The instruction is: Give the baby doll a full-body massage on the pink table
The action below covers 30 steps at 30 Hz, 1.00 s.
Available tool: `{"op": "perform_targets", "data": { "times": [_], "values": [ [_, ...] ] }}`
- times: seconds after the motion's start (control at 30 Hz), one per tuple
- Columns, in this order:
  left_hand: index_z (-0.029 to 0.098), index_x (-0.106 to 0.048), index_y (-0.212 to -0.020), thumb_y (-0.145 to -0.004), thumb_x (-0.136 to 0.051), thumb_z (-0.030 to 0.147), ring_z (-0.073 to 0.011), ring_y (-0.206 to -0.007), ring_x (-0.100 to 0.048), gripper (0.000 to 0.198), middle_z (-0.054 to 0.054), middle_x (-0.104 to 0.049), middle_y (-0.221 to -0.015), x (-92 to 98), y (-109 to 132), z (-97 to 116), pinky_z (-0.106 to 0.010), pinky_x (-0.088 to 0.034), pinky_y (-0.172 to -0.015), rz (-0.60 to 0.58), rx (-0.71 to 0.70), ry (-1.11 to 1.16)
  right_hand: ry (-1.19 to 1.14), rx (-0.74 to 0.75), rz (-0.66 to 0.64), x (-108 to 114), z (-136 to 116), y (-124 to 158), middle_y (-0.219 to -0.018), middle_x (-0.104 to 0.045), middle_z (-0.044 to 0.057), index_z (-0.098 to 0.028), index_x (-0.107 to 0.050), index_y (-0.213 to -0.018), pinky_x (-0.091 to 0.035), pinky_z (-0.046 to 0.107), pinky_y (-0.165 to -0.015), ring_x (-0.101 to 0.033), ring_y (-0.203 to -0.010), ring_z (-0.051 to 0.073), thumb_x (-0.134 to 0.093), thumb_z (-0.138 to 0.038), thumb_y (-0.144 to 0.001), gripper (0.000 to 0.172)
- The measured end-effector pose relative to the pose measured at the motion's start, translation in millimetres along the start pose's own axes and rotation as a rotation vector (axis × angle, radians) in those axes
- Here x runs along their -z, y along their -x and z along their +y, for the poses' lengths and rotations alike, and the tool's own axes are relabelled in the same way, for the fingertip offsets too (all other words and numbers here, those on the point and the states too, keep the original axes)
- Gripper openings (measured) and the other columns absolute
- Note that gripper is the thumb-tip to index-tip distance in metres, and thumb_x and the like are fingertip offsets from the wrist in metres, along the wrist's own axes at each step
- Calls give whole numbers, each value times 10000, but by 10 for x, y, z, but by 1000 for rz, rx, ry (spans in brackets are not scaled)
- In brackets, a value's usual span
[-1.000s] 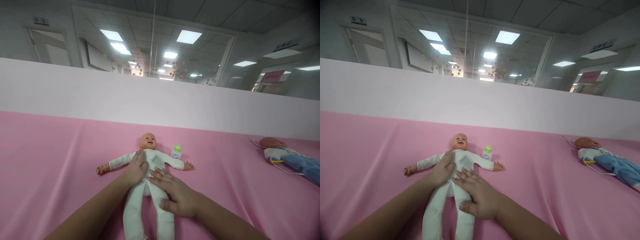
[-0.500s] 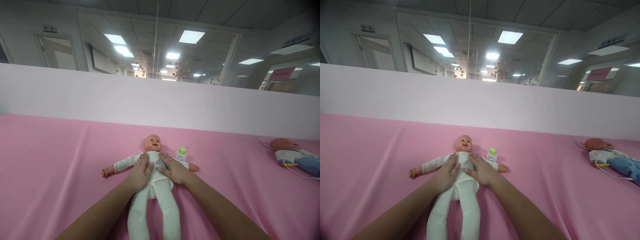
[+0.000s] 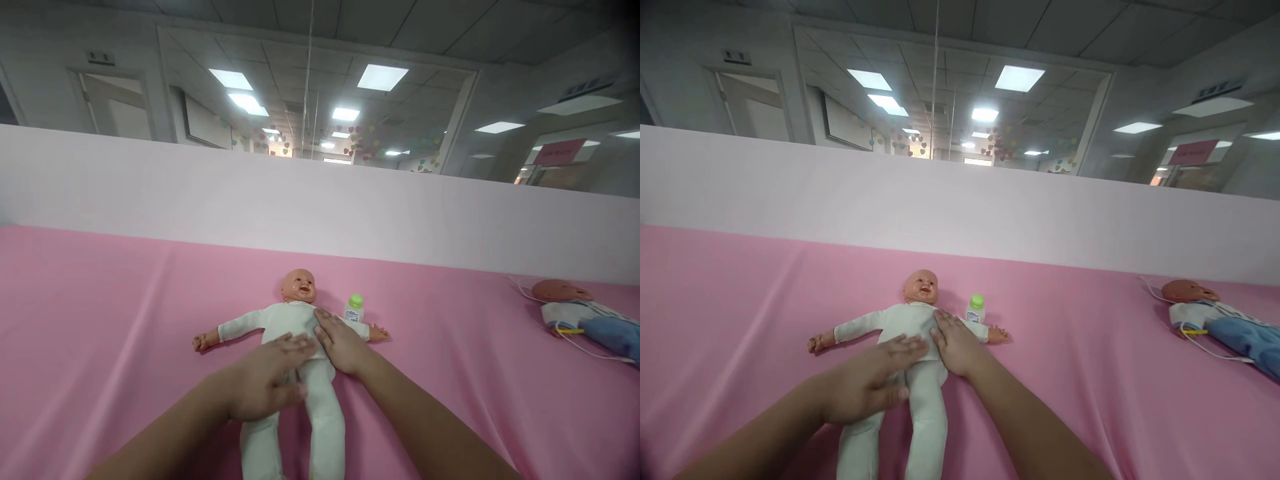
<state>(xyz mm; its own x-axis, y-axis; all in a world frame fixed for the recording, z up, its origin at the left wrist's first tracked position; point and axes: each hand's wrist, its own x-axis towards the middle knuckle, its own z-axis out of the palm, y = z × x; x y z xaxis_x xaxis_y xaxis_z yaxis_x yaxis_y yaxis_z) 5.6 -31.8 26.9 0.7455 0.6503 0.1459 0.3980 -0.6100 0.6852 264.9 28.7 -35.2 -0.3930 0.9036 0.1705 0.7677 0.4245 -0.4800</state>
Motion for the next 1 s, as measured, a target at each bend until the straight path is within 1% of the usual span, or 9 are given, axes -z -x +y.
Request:
{"op": "perform_targets", "data": {
  "times": [0.13,0.27,0.4,0.6,0.73,0.8,0.87,0.93,1.0],
  "values": [
    [367,-567,-1498,-973,-611,546,-387,-1524,-366,557,-33,-459,-1608,-33,-138,-25,-592,-146,-1290,-53,-22,-33,6,16,-9,-6,14,-10,-1700,-301,135,-92,-300,-1637,-206,461,-1314,-285,-1584,260,-229,-561,-1079,733],
    [361,-605,-1464,-939,-627,609,-361,-1550,-320,582,-24,-458,-1606,76,-371,-223,-581,-158,-1287,18,90,29,-10,13,-14,-12,16,-23,-1703,-295,129,-125,-301,-1642,-204,484,-1311,-284,-1584,264,-258,-557,-1078,711],
    [336,-639,-1439,-908,-657,628,-329,-1547,-343,605,-20,-479,-1596,125,-516,-461,-507,-161,-1302,109,156,104,-21,-1,-13,-2,-5,-22,-1697,-310,131,-119,-306,-1640,-210,480,-1311,-288,-1583,273,-250,-562,-1078,718],
    [247,-550,-1528,-937,-554,680,-311,-1567,-304,732,-65,-412,-1649,183,-450,-977,-453,-137,-1306,296,271,-40,-10,-11,-31,38,-33,-31,-1703,-300,124,-120,-287,-1646,-212,475,-1313,-280,-1586,272,-272,-551,-1076,715],
    [229,-546,-1526,-947,-523,682,-302,-1550,-345,735,-81,-422,-1649,182,-397,-1176,-414,-157,-1300,366,305,-45,49,-13,-63,231,-254,136,-1647,-399,163,-104,-395,-1602,-323,520,-1262,-406,-1522,325,-390,-445,-1051,648],
    [235,-567,-1504,-940,-540,672,-301,-1552,-342,714,-82,-436,-1641,156,-398,-1202,-418,-143,-1301,390,306,-17,52,56,-102,379,-468,303,-1614,-453,162,-117,-482,-1557,-351,524,-1247,-446,-1496,337,-410,-419,-1045,599],
    [241,-580,-1489,-935,-556,661,-299,-1556,-333,696,-81,-437,-1641,125,-405,-1206,-424,-134,-1302,406,301,16,-46,197,-179,503,-694,472,-1589,-508,88,-199,-519,-1542,-364,461,-1251,-460,-1493,281,-416,-419,-1054,544],
    [233,-583,-1484,-936,-559,649,-298,-1561,-323,688,-84,-429,-1644,99,-409,-1202,-424,-129,-1302,412,291,33,-139,372,-298,560,-863,582,-1575,-532,22,-277,-525,-1536,-336,413,-1269,-454,-1498,233,-454,-414,-1056,505],
    [216,-570,-1494,-946,-544,640,-296,-1563,-318,693,-93,-418,-1649,83,-408,-1195,-424,-126,-1302,409,283,28,-189,457,-357,541,-924,594,-1571,-538,9,-304,-529,-1530,-295,414,-1287,-438,-1508,232,-533,-442,-1031,518]
  ]
}}
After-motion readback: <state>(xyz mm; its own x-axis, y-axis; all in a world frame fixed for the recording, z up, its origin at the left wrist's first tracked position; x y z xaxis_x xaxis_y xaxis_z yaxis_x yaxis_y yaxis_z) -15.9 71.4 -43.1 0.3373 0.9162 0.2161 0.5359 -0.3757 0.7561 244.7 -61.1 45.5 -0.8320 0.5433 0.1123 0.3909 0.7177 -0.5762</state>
